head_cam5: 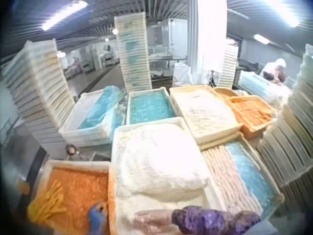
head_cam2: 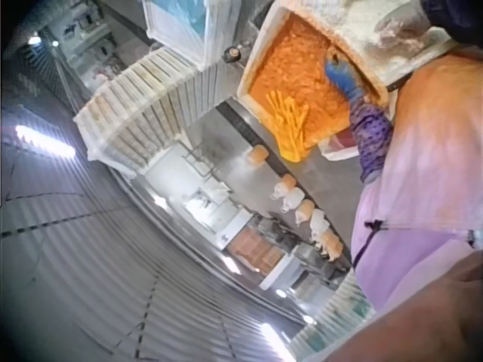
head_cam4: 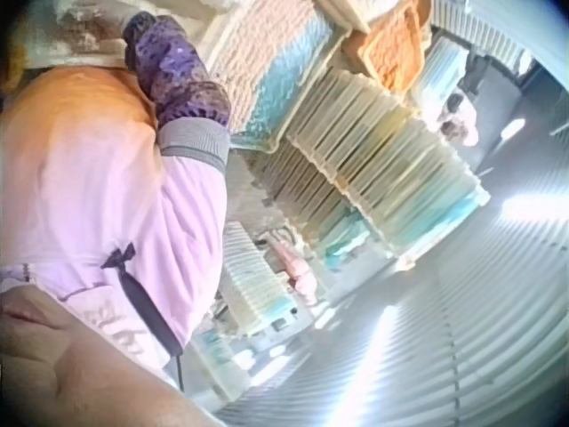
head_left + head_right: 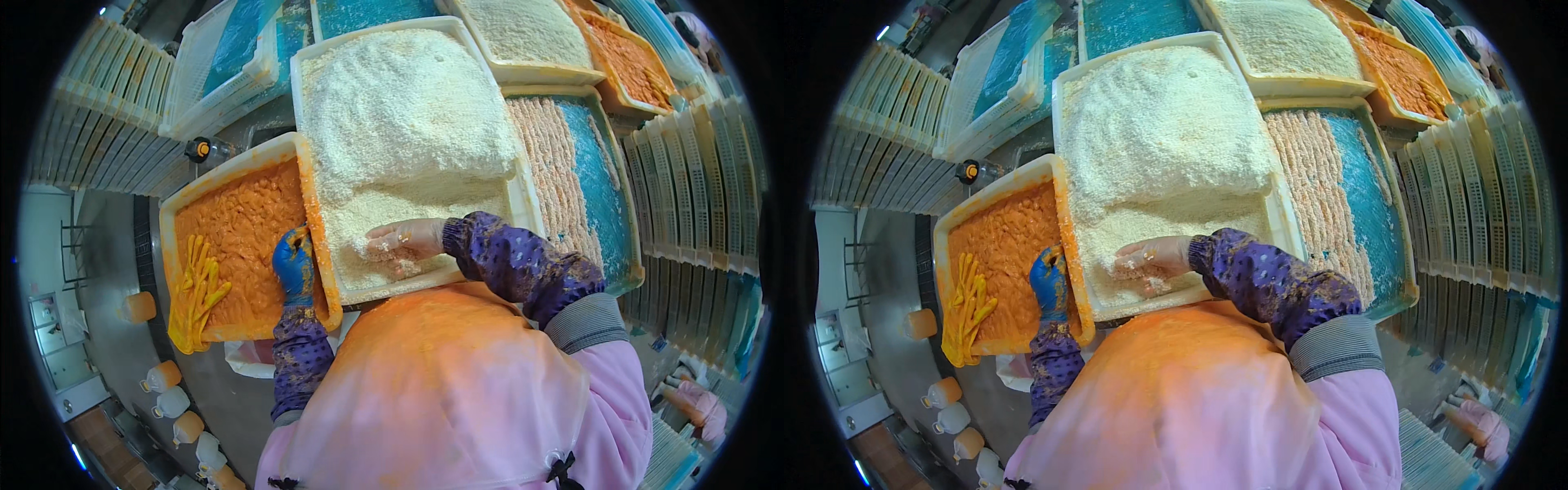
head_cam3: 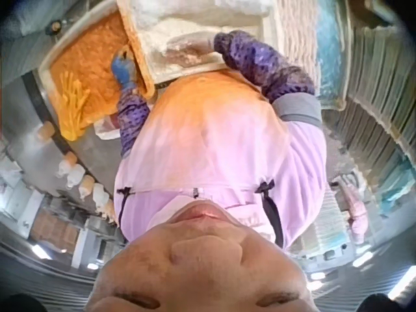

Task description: The person repeatedly picks up orange fish sticks, rolls them in a tray of white breadcrumbs, and places them into a green basket. The process is continuous and repetitive throughout the clip.

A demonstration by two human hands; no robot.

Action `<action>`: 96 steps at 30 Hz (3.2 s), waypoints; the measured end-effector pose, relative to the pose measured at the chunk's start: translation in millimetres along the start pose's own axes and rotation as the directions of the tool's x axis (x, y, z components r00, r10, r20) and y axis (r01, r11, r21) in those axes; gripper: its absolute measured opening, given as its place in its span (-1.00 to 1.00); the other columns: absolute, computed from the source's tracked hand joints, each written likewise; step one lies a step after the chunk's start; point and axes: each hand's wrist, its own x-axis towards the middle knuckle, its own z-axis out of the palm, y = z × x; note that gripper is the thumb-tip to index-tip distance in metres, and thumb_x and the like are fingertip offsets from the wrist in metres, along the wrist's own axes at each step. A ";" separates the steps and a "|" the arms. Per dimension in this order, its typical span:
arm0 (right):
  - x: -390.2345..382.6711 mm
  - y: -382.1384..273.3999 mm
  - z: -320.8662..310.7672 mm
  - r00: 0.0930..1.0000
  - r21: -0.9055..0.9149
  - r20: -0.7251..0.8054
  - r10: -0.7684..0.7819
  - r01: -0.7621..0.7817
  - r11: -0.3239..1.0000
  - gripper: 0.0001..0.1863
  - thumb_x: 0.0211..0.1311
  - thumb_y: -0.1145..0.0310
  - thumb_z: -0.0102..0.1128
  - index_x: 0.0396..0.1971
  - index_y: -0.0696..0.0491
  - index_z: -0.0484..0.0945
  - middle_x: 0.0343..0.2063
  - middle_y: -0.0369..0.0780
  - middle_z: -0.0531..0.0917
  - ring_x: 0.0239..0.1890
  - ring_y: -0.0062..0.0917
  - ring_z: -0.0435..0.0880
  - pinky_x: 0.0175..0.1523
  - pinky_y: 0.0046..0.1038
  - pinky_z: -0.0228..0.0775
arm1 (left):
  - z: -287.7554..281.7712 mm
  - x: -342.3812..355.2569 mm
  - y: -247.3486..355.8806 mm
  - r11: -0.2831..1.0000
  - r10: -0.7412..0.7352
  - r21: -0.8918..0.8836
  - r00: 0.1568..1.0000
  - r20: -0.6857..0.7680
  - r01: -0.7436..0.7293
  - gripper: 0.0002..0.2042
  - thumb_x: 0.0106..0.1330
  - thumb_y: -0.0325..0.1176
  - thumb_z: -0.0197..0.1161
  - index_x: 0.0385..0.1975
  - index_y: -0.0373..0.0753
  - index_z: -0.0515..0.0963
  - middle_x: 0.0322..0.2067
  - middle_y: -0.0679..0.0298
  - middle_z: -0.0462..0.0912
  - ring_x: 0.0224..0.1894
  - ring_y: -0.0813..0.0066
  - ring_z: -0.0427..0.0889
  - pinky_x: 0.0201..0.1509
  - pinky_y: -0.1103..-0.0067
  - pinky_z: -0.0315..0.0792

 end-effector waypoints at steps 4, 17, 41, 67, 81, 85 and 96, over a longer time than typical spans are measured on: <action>-41.1 -14.5 31.2 0.989 0.022 0.117 -0.095 0.093 0.995 -0.46 0.44 0.09 0.25 0.27 0.05 0.41 -0.25 -0.36 0.59 -0.38 -0.72 0.57 -0.37 -0.62 0.52 | -4.2 -0.7 -7.2 0.999 -0.002 0.041 1.000 0.007 0.002 -0.78 0.39 -0.50 0.30 -0.02 -0.43 0.65 -0.07 0.19 0.71 -0.05 0.42 0.65 0.08 0.50 0.52; -398.0 6.1 -89.6 -0.198 -0.628 -0.770 -0.607 0.069 0.775 -0.58 0.53 0.13 0.14 0.28 -0.08 0.53 0.03 -0.37 0.64 -0.20 -0.74 0.57 -0.15 -0.55 0.50 | -140.1 17.2 -30.2 0.315 -0.058 0.907 0.959 -0.277 0.281 -0.67 0.31 -0.22 0.37 -0.07 -0.33 0.70 -0.10 -0.01 0.73 -0.13 0.15 0.70 0.00 0.33 0.55; -365.1 66.2 -203.9 -0.347 -0.432 -0.802 -0.487 -0.227 0.873 -0.44 0.51 0.18 0.16 0.38 0.13 0.39 0.35 -0.03 0.44 0.34 -0.25 0.48 0.40 -0.30 0.33 | -150.0 29.4 -99.4 0.371 -0.063 0.902 0.975 -0.213 0.221 -0.62 0.34 -0.16 0.40 -0.01 -0.33 0.68 0.00 -0.05 0.71 0.02 0.00 0.67 0.12 0.27 0.55; -384.7 97.9 -185.3 0.059 -0.439 -0.895 -0.442 0.058 0.897 -0.31 0.59 -0.17 -0.41 0.57 -0.16 0.05 0.58 -0.21 -0.02 0.63 -0.29 -0.19 0.64 -0.12 -0.29 | -137.3 -2.5 -48.3 0.933 -0.234 0.249 0.963 -0.135 0.261 -0.77 0.46 -0.49 0.16 0.02 -0.43 0.61 -0.32 0.40 0.51 -0.32 0.63 0.45 -0.19 0.62 0.42; -375.3 104.5 -200.7 0.054 -0.603 -0.796 -0.603 0.031 0.797 -0.30 0.58 -0.17 -0.28 0.50 -0.04 0.18 0.49 -0.21 0.18 0.56 -0.35 -0.09 0.61 -0.18 -0.27 | 39.3 0.4 225.8 0.938 -0.330 0.136 0.696 0.638 0.320 -0.64 0.45 -0.36 0.25 0.14 -0.45 0.57 0.01 0.17 0.71 -0.20 0.54 0.63 -0.20 0.60 0.50; -358.0 70.7 -154.8 -0.157 -0.726 -0.683 -0.713 0.035 0.687 -0.41 0.56 -0.04 -0.10 0.38 0.03 0.36 0.34 -0.16 0.41 0.42 -0.35 0.26 0.53 -0.21 0.03 | 114.5 -1.2 146.0 0.944 -0.275 0.327 0.663 0.696 0.049 -0.76 0.41 -0.39 0.26 -0.05 -0.39 0.68 -0.31 0.21 0.74 -0.34 0.51 0.62 -0.26 0.55 0.46; -99.5 -25.3 5.9 0.833 -0.861 -0.495 -0.246 -0.509 0.008 -0.56 0.34 0.32 0.24 0.09 0.29 0.52 -0.01 0.08 0.60 0.06 -0.13 0.62 0.20 -0.21 0.54 | 40.3 35.0 106.1 0.935 0.135 0.293 0.966 0.221 -0.198 -0.85 0.37 -0.49 0.30 -0.14 -0.37 0.71 -0.16 0.07 0.77 -0.13 0.33 0.74 -0.05 0.41 0.62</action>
